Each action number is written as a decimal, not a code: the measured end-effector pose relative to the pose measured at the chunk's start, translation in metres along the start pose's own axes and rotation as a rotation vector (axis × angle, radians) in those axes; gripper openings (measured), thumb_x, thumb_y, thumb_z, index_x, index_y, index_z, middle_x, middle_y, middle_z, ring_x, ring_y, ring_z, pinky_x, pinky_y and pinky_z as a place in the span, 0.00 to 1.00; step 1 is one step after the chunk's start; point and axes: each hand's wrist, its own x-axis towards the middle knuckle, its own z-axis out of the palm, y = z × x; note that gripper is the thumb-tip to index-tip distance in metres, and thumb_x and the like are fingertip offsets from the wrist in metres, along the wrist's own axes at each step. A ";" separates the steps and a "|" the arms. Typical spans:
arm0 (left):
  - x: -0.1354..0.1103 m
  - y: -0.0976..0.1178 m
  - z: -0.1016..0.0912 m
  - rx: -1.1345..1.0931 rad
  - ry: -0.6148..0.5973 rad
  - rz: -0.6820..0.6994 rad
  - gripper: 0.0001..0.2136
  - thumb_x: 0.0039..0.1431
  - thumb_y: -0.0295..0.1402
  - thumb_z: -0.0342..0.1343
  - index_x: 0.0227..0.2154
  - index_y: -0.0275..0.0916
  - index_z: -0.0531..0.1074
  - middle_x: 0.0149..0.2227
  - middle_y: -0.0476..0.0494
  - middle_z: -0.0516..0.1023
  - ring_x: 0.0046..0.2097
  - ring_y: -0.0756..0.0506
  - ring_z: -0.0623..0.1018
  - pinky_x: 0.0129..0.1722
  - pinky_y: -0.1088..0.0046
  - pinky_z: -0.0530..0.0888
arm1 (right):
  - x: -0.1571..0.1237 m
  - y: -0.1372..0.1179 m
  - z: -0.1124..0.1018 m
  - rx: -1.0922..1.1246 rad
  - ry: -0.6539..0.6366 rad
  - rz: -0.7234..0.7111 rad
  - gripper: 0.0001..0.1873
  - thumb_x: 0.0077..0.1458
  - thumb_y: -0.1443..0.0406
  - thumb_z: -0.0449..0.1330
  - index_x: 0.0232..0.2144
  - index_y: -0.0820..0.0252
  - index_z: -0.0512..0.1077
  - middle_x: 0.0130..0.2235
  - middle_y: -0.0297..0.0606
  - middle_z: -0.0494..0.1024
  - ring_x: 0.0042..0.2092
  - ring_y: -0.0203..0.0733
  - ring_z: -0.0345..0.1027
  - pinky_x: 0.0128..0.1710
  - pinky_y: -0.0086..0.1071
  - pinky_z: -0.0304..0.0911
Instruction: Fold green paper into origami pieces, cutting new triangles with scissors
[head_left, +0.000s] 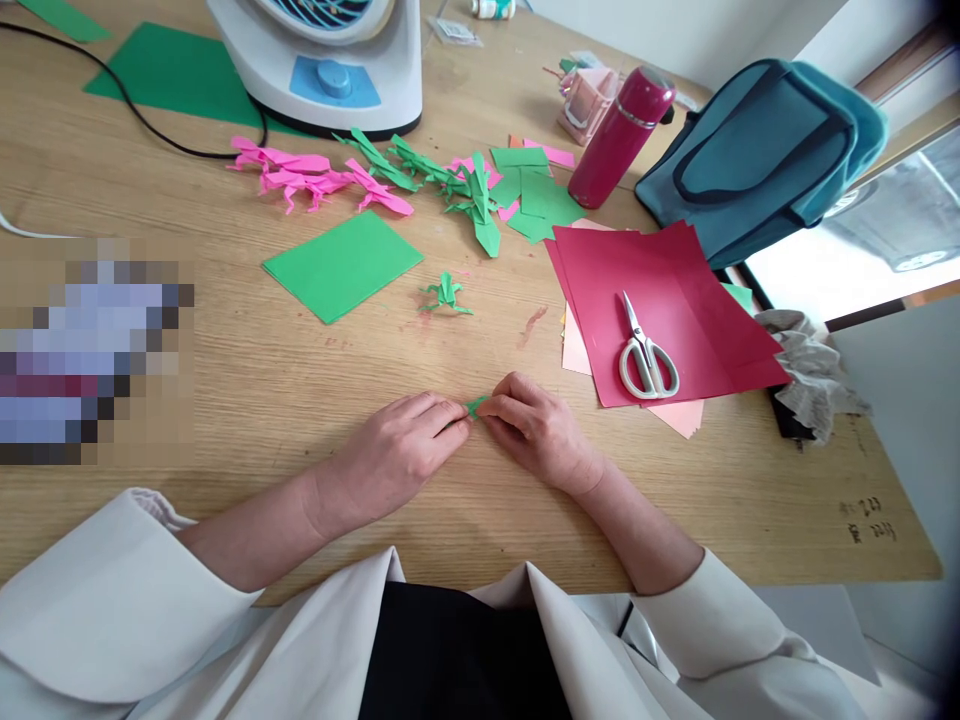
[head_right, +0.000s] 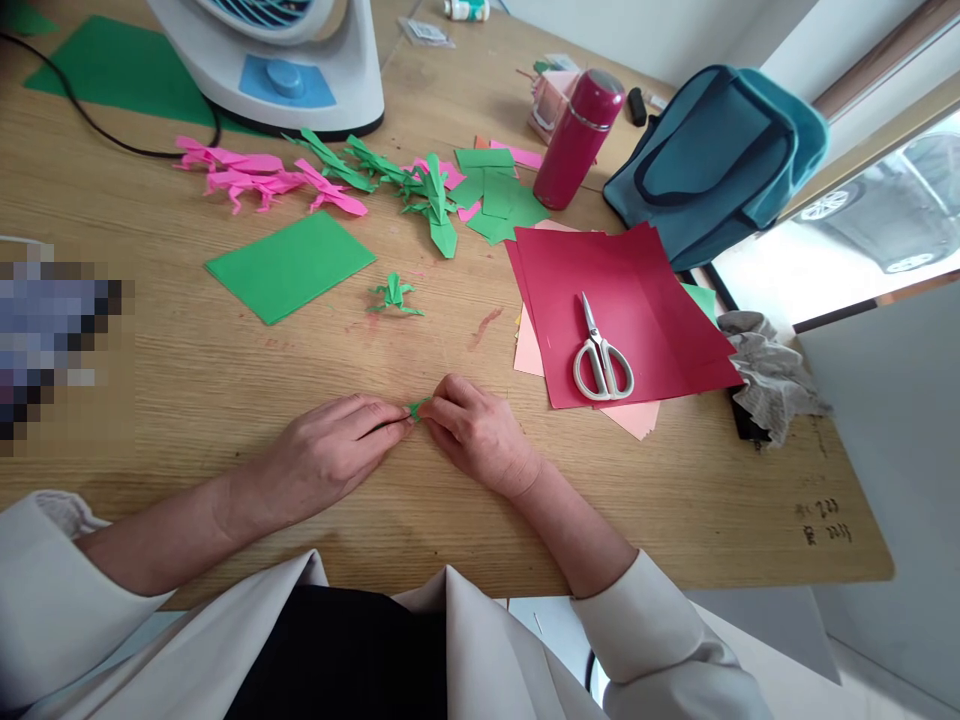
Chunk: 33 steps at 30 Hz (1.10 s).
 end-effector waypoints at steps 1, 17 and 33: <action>0.000 0.000 0.000 -0.001 0.000 -0.006 0.09 0.63 0.22 0.51 0.41 0.34 0.75 0.44 0.39 0.78 0.46 0.43 0.76 0.49 0.64 0.75 | 0.000 0.000 -0.001 -0.008 -0.011 -0.009 0.10 0.67 0.67 0.51 0.40 0.58 0.73 0.38 0.40 0.71 0.38 0.38 0.67 0.38 0.31 0.64; 0.000 0.002 0.001 0.039 0.046 0.002 0.10 0.64 0.21 0.50 0.41 0.33 0.75 0.44 0.39 0.79 0.46 0.43 0.78 0.46 0.65 0.76 | -0.003 -0.004 -0.008 -0.200 -0.099 -0.162 0.16 0.69 0.67 0.46 0.39 0.60 0.74 0.36 0.43 0.70 0.36 0.42 0.64 0.36 0.35 0.63; 0.001 0.003 0.003 0.129 0.041 0.008 0.13 0.66 0.23 0.49 0.51 0.34 0.72 0.44 0.42 0.80 0.44 0.46 0.78 0.43 0.69 0.75 | -0.016 -0.003 -0.005 -0.196 -0.038 -0.186 0.15 0.67 0.71 0.48 0.47 0.61 0.72 0.38 0.44 0.73 0.38 0.43 0.65 0.39 0.37 0.68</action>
